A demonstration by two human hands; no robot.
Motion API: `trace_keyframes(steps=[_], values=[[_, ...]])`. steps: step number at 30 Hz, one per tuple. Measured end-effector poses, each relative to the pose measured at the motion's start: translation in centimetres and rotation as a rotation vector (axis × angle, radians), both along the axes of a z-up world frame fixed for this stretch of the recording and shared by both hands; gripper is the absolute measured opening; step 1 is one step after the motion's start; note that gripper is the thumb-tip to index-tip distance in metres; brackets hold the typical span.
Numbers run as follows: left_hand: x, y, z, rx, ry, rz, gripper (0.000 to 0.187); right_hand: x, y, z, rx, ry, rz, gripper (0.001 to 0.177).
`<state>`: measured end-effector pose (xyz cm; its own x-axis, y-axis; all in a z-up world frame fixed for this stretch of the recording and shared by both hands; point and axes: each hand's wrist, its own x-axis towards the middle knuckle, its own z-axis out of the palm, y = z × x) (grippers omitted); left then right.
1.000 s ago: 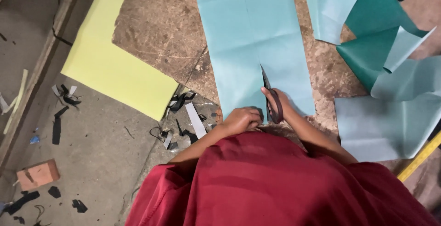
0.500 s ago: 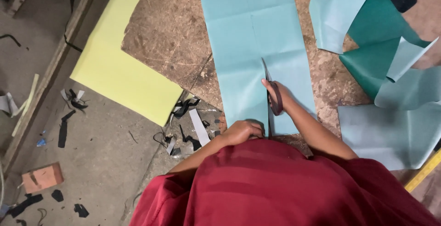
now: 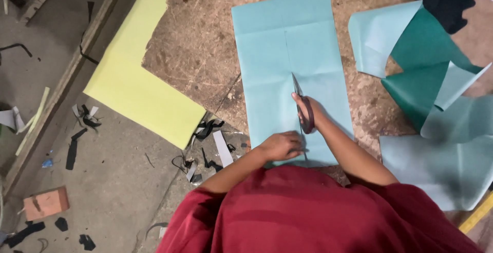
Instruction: The person measures and marks a light blue fabric sheet on a wooden table using a yellow ruler and a black marker. They then use scissors to cut the fabric along the marked lines into several rectangular pieces.
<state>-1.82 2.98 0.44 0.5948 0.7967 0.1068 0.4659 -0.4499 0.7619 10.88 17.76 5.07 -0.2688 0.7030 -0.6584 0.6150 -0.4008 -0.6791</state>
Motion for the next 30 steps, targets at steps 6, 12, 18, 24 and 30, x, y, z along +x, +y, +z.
trace_keyframes(steps=[6, 12, 18, 24, 30], values=[[0.2, 0.8, -6.3, 0.597, 0.157, -0.057, 0.035, -0.8, 1.4, -0.4, 0.073, 0.048, 0.030, 0.068], [0.2, 1.0, -8.3, 0.511, 0.158, -0.101, 0.042, -1.4, 3.5, -4.0, 0.081, 0.176, -0.051, 0.065], [0.7, 1.0, -10.0, 0.517, 0.108, -0.064, 0.039, -2.9, 6.5, -5.1, 0.048, 0.171, -0.062, 0.070], [0.7, 0.6, -9.4, 0.456, 0.041, -0.064, 0.042, -5.1, 9.8, -5.1, 0.080, 0.121, -0.051, 0.069], [1.0, 0.4, -10.2, 0.490, 0.074, -0.059, 0.045, -7.8, 13.5, -2.2, 0.095, 0.139, -0.081, 0.065]])
